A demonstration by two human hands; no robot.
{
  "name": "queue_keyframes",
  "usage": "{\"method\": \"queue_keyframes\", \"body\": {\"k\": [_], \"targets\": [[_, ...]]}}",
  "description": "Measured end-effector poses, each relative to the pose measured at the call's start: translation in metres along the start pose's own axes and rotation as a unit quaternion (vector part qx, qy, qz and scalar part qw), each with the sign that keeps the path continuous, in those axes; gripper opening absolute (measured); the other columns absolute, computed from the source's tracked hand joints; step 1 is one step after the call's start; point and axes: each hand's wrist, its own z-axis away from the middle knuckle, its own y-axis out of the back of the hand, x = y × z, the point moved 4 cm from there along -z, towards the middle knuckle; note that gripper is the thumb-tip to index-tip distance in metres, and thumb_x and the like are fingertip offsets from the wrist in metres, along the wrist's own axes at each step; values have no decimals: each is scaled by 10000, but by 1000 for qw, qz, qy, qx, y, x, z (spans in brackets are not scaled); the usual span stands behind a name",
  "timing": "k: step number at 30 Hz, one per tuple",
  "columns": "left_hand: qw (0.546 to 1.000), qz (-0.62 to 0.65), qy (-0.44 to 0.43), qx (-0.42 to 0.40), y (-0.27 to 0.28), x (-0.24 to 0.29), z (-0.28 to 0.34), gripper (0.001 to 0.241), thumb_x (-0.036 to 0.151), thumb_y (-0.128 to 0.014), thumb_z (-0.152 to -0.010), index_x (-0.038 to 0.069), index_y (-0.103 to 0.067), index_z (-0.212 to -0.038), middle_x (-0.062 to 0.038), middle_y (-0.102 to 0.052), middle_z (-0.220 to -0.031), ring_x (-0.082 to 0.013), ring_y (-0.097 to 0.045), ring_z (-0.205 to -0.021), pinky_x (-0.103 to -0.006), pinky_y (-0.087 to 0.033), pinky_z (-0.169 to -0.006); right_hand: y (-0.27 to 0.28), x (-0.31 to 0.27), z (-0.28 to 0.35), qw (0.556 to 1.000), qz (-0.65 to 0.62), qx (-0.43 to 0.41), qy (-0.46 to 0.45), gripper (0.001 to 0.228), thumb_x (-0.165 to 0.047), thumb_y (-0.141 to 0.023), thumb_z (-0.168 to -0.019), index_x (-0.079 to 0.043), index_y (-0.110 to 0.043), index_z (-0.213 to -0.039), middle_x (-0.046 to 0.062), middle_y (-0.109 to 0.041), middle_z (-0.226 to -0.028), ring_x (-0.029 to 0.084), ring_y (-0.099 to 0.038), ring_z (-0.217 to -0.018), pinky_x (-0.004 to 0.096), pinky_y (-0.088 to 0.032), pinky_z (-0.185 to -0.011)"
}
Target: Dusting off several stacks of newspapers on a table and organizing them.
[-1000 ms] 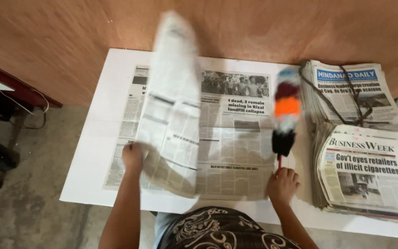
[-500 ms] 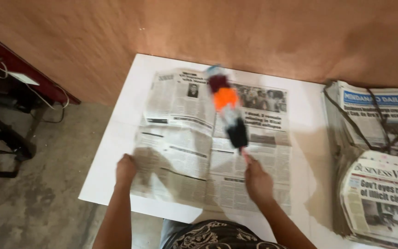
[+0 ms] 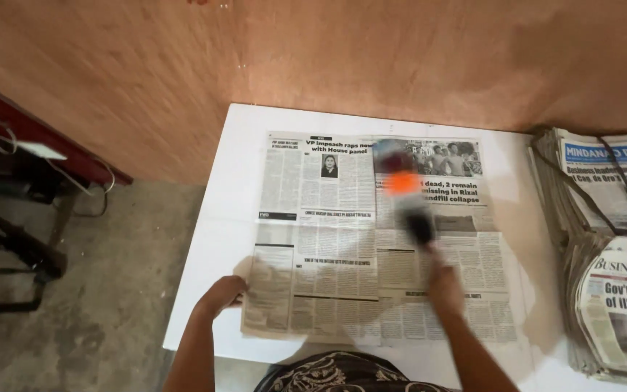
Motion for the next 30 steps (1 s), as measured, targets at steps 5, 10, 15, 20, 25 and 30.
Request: {"method": "queue_keyframes", "body": {"k": [5, 10, 15, 20, 25, 30], "targets": [[988, -145, -48, -23, 7, 25, -21, 618, 279, -596, -925, -112, -546, -1401, -415, -546, -1375, -552, -565, -1277, -592, -502, -1062, 93, 8, -5, 919, -289, -22, -267, 647, -111, -384, -1050, -249, -304, -1676, 321, -734, -960, 502, -752, -886, 561, -572, -750], [963, -205, -141, 108, -7, 86, -76, 727, 560, -560, -923, 45, -568, -1436, -291, -690, -1265, -461, -660, -1185, -556, -507, -1052, 83, -99, -15, 958, -254, 108, -77, 291, -51, -442, -964, -95, -728, -998, 168, -732, -880, 323, -725, -837, 438, -537, -736], [937, -241, -112, 228, -16, 74, -175, 571, 659, -695, -806, 261, -647, -1212, -67, -782, -1079, -331, -732, -1081, -477, -574, -950, 180, -185, -18, 961, -258, -99, 30, 703, -184, -462, -1000, -591, -302, -1551, 65, -599, -1147, 434, -748, -762, 513, -642, -619], [937, -215, -158, 224, -16, 83, -146, 488, 479, -752, -845, 161, -683, -1208, -83, -777, -1111, -353, -715, -1109, -493, -555, -968, -58, -64, 0, 880, -387, -116, -249, 344, -264, -423, -1030, -241, -642, -1294, 96, -662, -940, 332, -760, -758, 428, -564, -583], [940, -210, -162, 216, -15, 82, -146, 509, 536, -751, -832, 178, -694, -1189, -54, -777, -1109, -346, -708, -1115, -495, -556, -982, 115, -49, 35, 889, -318, 19, -330, 553, -152, -439, -1066, -231, -459, -1612, 324, -693, -884, 556, -705, -893, 611, -520, -748], [944, -202, -151, 212, -17, 82, -144, 544, 537, -752, -828, 176, -697, -1230, -52, -776, -1131, -351, -698, -1146, -475, -544, -1011, 100, -132, 80, 851, -476, 30, -218, 483, -248, -421, -1031, -343, -575, -1478, 365, -676, -820, 572, -654, -837, 618, -445, -712]]}}
